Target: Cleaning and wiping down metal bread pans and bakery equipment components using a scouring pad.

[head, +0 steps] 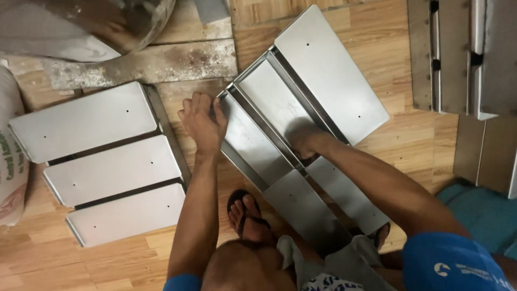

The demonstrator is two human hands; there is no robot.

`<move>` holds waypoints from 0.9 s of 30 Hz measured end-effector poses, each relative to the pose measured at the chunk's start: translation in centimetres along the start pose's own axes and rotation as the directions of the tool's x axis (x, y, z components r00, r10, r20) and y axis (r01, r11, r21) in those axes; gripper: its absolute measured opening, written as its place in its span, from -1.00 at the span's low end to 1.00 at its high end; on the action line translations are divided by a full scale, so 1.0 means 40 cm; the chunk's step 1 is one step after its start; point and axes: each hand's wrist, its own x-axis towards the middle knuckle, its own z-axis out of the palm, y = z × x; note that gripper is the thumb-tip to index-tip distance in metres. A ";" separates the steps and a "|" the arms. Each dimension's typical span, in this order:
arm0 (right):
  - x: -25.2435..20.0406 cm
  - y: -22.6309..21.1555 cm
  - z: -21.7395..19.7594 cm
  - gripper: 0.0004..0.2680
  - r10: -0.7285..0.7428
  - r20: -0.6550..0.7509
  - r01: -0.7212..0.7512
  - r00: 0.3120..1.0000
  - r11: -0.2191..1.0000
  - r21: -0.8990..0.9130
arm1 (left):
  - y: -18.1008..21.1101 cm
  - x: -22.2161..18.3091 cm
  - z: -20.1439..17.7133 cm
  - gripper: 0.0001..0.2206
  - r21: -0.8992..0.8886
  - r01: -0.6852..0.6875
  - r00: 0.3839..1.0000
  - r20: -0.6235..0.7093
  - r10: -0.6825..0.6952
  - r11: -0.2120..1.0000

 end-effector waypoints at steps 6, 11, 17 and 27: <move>0.070 0.009 -0.048 -0.88 0.299 -0.181 -0.246 0.937 0.932 0.265 | -0.006 0.000 -0.006 -0.82 -0.079 -0.012 1.000 -0.011 0.011 0.997; 0.354 0.101 -0.177 -0.83 0.345 -0.925 -0.538 0.159 0.816 0.211 | 0.000 0.010 -0.007 -0.84 -0.053 -0.013 0.999 -0.029 0.012 0.999; 0.239 0.037 -0.169 -0.84 0.400 -0.489 -0.435 0.775 0.899 0.046 | -0.011 -0.004 0.012 -0.84 -0.061 0.013 0.999 -0.034 -0.015 0.998; 0.229 0.129 0.410 -0.90 0.014 -0.924 -0.220 0.381 0.973 -0.076 | -0.037 -0.013 0.049 -0.84 -0.056 0.019 0.999 -0.049 -0.022 0.998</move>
